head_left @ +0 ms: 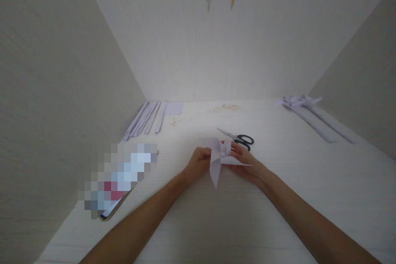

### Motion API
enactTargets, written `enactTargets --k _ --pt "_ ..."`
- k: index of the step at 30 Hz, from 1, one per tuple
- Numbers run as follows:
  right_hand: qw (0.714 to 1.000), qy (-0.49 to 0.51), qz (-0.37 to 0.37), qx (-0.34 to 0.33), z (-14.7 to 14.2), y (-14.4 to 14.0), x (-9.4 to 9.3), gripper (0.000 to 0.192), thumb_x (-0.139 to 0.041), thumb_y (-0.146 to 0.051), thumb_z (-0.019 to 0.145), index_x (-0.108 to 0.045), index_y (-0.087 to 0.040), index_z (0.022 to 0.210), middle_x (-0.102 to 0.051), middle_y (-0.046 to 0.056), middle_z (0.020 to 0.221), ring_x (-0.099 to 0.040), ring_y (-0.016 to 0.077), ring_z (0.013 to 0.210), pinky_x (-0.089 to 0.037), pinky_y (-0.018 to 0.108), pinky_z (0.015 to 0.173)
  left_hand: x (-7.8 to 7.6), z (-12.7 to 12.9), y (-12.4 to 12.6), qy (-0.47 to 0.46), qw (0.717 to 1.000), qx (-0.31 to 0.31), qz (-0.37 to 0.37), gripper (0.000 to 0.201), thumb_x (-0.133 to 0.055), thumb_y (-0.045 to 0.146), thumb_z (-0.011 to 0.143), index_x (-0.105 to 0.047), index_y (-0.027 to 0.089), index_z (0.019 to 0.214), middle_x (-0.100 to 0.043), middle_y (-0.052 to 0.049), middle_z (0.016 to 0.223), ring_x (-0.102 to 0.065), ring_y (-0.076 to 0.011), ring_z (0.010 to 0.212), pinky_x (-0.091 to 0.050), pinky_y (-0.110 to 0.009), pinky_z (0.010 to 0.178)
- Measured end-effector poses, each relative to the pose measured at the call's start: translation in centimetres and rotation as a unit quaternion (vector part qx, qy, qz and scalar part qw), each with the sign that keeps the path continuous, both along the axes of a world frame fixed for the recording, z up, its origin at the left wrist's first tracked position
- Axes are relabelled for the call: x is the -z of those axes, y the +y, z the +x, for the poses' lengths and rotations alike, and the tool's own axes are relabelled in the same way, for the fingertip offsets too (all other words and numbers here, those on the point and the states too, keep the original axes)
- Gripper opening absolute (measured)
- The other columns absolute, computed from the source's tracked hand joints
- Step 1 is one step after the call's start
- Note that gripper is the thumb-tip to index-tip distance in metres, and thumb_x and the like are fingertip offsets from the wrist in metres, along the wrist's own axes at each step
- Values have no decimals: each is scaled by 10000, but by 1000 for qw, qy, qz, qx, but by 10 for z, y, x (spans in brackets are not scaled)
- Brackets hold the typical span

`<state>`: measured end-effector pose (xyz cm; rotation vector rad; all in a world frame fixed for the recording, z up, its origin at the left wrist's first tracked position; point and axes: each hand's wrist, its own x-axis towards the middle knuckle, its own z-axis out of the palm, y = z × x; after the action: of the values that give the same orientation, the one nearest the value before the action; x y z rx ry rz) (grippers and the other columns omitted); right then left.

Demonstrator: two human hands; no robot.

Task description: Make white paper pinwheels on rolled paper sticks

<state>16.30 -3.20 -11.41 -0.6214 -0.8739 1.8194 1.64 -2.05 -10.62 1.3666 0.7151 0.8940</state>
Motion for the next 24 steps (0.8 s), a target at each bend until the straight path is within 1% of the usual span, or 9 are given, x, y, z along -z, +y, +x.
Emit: enactTargets --k 2,4,7,9,12,16,19,21,24 --pt "1000 19 -23 6 0 1 -3 288 -678 -272 574 -571 -179 825 -584 -7 721 -545 101 630 -449 227 596 -1 1 0 8 1000 -18 -8 219 -625 345 590 -665 131 565 -587 -16 515 -506 -119 505 -395 -243 533" --pt "997 38 -62 36 1 3 -4 296 -671 -333 578 -574 -181 812 -596 4 746 -558 114 658 -458 235 596 -2 1 1 15 999 -51 -7 229 -630 349 577 -645 128 518 -566 -10 485 -484 -110 485 -391 -244 527" --pt "983 69 -117 125 8 10 -1 253 -625 -406 622 -569 -200 758 -613 14 803 -571 119 741 -466 227 625 -2 -2 3 13 995 -98 14 250 -640 353 551 -602 123 458 -543 -10 476 -452 -103 483 -376 -238 505" --pt "970 84 -134 183 13 14 1 202 -592 -403 661 -561 -209 712 -618 14 825 -570 119 781 -470 224 633 -1 -4 4 -5 994 -111 13 261 -653 346 528 -565 125 419 -523 -4 465 -430 -95 472 -359 -228 480" --pt "956 106 -146 231 18 16 2 149 -555 -354 701 -562 -207 676 -619 8 803 -573 107 752 -471 214 610 1 -5 5 -41 992 -123 -10 252 -663 346 506 -545 137 428 -505 11 453 -432 -90 463 -362 -221 469" --pt "962 92 -131 219 18 15 1 116 -551 -306 696 -577 -197 661 -611 0 718 -565 93 642 -460 208 577 -2 -3 4 -45 989 -130 -47 226 -674 332 499 -570 132 476 -552 -10 511 -475 -106 495 -386 -219 478" --pt "971 61 -101 210 17 14 1 80 -575 -278 667 -578 -199 650 -596 -11 648 -547 92 583 -448 211 540 -4 -2 4 -46 989 -132 -50 213 -668 328 507 -580 134 492 -564 -11 528 -489 -114 522 -400 -223 505" --pt "971 63 -100 210 17 13 0 62 -577 -255 659 -579 -196 642 -582 -14 614 -530 89 553 -441 209 521 -1 -3 6 -49 987 -141 -52 178 -666 294 514 -580 138 502 -569 -6 540 -500 -115 542 -406 -226 529" --pt "964 94 -125 215 17 13 -1 48 -559 -209 656 -582 -184 623 -566 -12 590 -503 83 515 -429 203 487 7 -3 8 -82 981 -156 -76 98 -666 200 510 -589 139 516 -590 -11 584 -523 -121 597 -415 -231 587"
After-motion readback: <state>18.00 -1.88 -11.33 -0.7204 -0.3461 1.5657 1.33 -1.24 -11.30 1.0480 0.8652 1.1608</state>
